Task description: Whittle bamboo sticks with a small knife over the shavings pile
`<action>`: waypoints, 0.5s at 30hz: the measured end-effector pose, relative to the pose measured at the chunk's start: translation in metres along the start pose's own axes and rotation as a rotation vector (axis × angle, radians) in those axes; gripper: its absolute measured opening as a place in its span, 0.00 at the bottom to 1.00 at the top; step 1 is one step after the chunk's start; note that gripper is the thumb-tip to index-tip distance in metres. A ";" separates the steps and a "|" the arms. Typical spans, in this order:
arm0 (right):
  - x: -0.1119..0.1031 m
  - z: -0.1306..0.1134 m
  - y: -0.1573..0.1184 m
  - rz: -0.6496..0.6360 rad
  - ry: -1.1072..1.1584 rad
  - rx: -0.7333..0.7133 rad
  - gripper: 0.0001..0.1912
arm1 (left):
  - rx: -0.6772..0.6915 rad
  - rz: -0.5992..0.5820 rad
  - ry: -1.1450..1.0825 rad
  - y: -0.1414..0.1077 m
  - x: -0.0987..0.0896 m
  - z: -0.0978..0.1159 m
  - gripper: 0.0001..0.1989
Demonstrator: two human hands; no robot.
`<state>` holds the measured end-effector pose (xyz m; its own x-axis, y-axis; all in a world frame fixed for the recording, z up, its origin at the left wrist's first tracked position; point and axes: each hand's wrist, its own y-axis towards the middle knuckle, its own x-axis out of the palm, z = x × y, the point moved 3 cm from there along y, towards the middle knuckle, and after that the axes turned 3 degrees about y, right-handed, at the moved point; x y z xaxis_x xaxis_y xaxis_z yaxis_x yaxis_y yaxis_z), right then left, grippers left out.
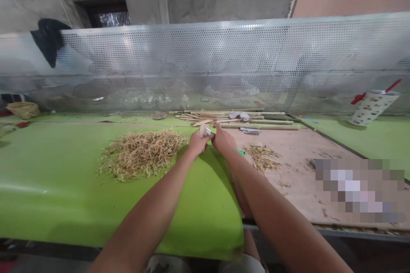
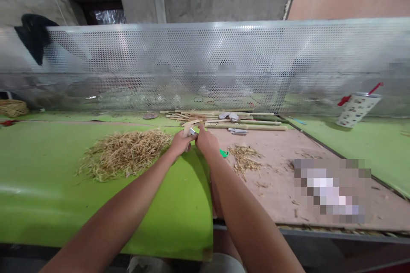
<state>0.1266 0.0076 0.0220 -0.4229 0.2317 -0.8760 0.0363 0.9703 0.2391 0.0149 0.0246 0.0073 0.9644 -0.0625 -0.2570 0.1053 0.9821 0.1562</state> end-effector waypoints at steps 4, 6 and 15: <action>-0.013 -0.006 -0.006 -0.097 0.023 -0.160 0.41 | -0.064 0.046 -0.140 0.002 -0.001 0.002 0.08; -0.033 -0.005 -0.016 -0.057 -0.024 -0.203 0.38 | -0.056 0.052 -0.191 0.002 -0.002 0.004 0.08; -0.166 0.116 -0.122 0.048 -0.067 0.037 0.16 | -0.016 0.077 -0.227 0.007 -0.002 0.007 0.11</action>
<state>0.2975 -0.1417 0.0896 -0.3585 0.2809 -0.8902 0.0887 0.9596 0.2671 0.0153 0.0305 0.0156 0.9994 -0.0237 -0.0237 0.0270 0.9881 0.1511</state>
